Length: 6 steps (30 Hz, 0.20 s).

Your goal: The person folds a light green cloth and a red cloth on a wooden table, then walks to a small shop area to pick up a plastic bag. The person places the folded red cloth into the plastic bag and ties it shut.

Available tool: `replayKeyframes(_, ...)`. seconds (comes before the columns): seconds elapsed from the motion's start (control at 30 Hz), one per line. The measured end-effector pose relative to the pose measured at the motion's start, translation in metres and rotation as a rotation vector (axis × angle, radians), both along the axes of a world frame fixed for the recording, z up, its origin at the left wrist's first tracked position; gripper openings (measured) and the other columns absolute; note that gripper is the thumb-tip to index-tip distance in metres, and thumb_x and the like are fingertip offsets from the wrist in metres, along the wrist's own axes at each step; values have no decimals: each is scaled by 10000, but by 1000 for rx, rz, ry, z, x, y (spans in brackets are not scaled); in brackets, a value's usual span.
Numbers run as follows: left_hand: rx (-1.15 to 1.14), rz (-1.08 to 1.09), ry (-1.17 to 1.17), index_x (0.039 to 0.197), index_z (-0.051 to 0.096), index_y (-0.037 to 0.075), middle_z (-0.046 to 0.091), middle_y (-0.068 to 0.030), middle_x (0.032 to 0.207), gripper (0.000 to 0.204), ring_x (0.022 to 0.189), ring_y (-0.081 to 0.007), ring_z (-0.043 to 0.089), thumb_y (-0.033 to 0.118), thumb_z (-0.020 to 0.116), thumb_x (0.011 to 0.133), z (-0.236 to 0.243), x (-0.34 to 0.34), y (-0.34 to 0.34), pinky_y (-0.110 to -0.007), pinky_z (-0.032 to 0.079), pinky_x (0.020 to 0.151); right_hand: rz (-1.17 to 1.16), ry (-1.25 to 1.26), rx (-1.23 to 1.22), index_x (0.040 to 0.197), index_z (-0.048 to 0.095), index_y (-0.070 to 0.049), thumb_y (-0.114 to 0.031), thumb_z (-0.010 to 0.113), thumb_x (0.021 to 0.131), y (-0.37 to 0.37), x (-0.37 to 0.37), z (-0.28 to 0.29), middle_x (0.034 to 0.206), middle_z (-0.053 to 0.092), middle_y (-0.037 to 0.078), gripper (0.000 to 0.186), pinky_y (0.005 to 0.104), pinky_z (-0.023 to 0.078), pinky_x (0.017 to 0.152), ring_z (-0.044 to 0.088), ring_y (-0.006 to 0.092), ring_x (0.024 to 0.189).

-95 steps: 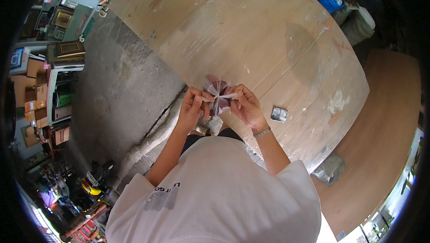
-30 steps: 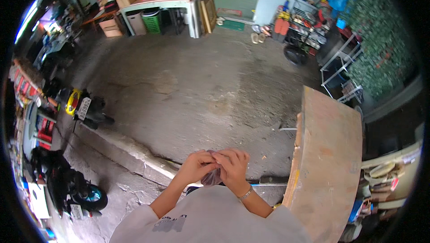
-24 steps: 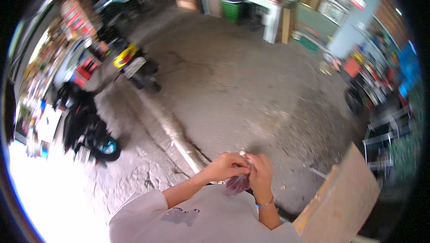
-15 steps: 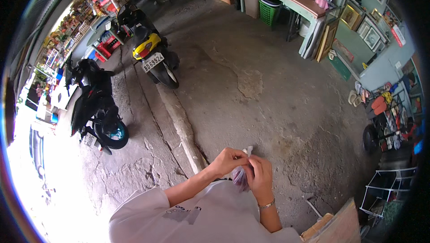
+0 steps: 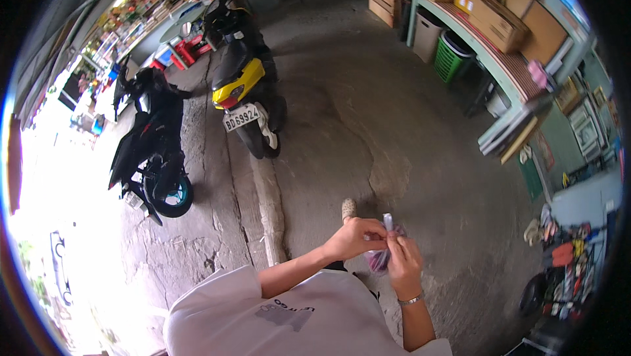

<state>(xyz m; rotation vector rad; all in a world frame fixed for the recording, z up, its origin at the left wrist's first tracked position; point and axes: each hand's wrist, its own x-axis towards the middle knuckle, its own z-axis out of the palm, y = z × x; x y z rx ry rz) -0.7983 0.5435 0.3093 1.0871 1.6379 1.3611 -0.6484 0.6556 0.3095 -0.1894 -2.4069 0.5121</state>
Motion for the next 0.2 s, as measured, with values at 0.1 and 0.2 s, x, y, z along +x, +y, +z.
replayKeyframes(0.1,19,53,-44,999,702,-16,694,-96,854,223,756,-145,643,113,750,823,2,-57,59,-302,523,723,-50,41,34,1070,689,19,104,646,794,54,-65,5,965,679,135,292,381,536,705,655,299,822)
replayKeyframes(0.2,-31,86,-99,1043,697,-6,728,-138,919,253,790,-147,676,129,742,833,28,-120,112,-296,527,716,-118,-41,5,1082,691,12,86,632,837,102,-130,33,984,685,156,262,398,535,723,648,327,845)
